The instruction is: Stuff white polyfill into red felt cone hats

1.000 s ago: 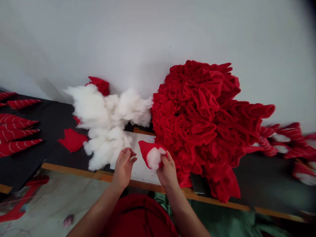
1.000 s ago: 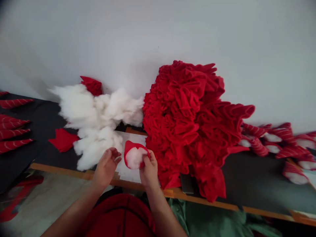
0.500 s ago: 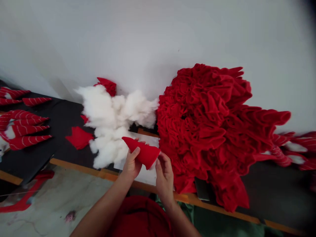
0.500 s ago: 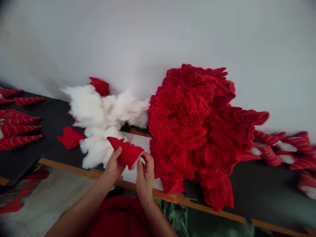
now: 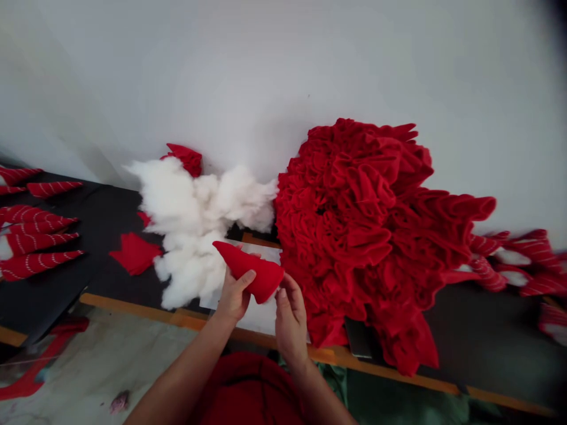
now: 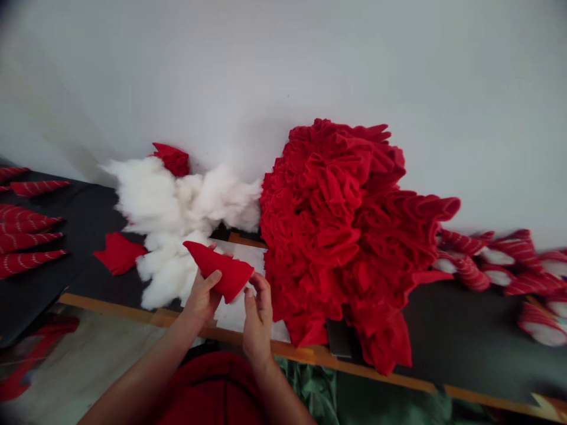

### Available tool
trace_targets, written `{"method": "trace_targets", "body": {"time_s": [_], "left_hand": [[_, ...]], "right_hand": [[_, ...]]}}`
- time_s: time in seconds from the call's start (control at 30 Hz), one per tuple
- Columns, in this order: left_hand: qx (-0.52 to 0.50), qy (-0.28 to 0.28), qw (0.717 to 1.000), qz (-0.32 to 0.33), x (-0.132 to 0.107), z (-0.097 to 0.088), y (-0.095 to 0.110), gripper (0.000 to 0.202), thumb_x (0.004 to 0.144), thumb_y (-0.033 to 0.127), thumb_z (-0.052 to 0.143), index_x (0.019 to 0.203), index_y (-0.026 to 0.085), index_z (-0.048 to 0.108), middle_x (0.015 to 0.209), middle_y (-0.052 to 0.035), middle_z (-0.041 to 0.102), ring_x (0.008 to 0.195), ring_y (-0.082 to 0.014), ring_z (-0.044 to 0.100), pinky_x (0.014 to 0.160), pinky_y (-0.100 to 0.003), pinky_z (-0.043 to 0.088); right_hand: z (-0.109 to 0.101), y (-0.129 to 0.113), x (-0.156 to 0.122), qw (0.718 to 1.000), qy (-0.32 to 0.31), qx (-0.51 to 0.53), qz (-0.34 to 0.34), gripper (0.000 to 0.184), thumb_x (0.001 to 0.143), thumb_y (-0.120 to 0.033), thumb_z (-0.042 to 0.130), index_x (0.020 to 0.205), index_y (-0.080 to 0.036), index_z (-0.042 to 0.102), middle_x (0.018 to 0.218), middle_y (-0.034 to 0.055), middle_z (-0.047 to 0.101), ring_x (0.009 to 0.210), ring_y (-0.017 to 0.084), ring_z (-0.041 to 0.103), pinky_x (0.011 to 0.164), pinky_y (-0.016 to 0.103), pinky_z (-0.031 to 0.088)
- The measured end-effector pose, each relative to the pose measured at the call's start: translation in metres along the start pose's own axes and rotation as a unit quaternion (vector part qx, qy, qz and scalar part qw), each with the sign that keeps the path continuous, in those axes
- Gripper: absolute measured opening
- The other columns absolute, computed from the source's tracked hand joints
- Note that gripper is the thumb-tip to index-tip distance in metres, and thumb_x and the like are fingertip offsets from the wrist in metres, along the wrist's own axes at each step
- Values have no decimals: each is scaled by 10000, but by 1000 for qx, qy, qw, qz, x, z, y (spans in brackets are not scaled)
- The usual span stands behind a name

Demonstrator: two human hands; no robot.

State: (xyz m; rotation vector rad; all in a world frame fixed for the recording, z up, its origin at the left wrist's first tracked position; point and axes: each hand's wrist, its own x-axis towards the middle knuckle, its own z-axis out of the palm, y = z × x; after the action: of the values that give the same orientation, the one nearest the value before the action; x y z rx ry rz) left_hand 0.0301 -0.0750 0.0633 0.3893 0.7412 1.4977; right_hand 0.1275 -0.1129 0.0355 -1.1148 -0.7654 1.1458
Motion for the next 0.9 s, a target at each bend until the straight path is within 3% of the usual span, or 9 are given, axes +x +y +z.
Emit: {"method": "trace_targets", "body": {"time_s": [0.13,0.23,0.43,0.6,0.73,0.83,0.9], "left_hand": [[30,-26,999,4,-1,0,-4,861,588,244,778,1336,284,352,1094,-67,632,908,-211,621,843,-377,493],[76,-48,996,7,-2,-1,-6,862,609,241,763,1350,307,329,1136,-59,614,979,-221,604,877,-381,479],[97,-62,993,0,5,-2,-8,816,621,218,735,1330,341,350,1179,-53,581,970,-209,596,824,-357,502],[97,-79,992,-36,8,7,-11,795,604,222,738,1312,311,388,1137,-64,607,890,-195,608,787,-344,513],[95,-113,986,-74,5,18,-14,801,588,227,752,1306,299,405,1092,-57,633,899,-211,611,782,-342,515],[87,-122,984,-101,2,22,-15,788,596,220,745,1305,304,411,1079,-54,640,858,-205,617,714,-312,518],[89,-134,980,-118,0,22,-16,775,609,223,735,1305,312,408,1071,-54,644,813,-197,617,653,-293,511]], "right_hand": [[4,0,7,990,19,113,82,303,757,-416,614,998,-232,618,1063,68,660,989,201,599,868,353,472],[3,-3,11,980,48,167,98,249,702,-355,674,914,-233,628,955,37,682,875,178,624,800,324,489],[-3,-12,9,977,47,198,67,323,633,-285,744,944,-256,660,1031,7,676,993,172,595,927,334,433],[-9,-10,8,972,47,222,64,398,663,-388,726,1034,-272,642,1141,23,650,1097,202,563,1013,387,379],[-16,-7,6,988,44,140,39,410,744,-452,642,1108,-265,611,1131,37,646,1077,206,570,980,379,422],[-22,-8,3,999,34,-6,-18,310,781,-371,612,1069,-259,638,1067,43,623,1045,206,559,960,385,437],[-24,-10,1,991,67,-88,-73,256,769,-318,626,1015,-260,666,1094,57,560,1079,213,521,986,400,412]]}}
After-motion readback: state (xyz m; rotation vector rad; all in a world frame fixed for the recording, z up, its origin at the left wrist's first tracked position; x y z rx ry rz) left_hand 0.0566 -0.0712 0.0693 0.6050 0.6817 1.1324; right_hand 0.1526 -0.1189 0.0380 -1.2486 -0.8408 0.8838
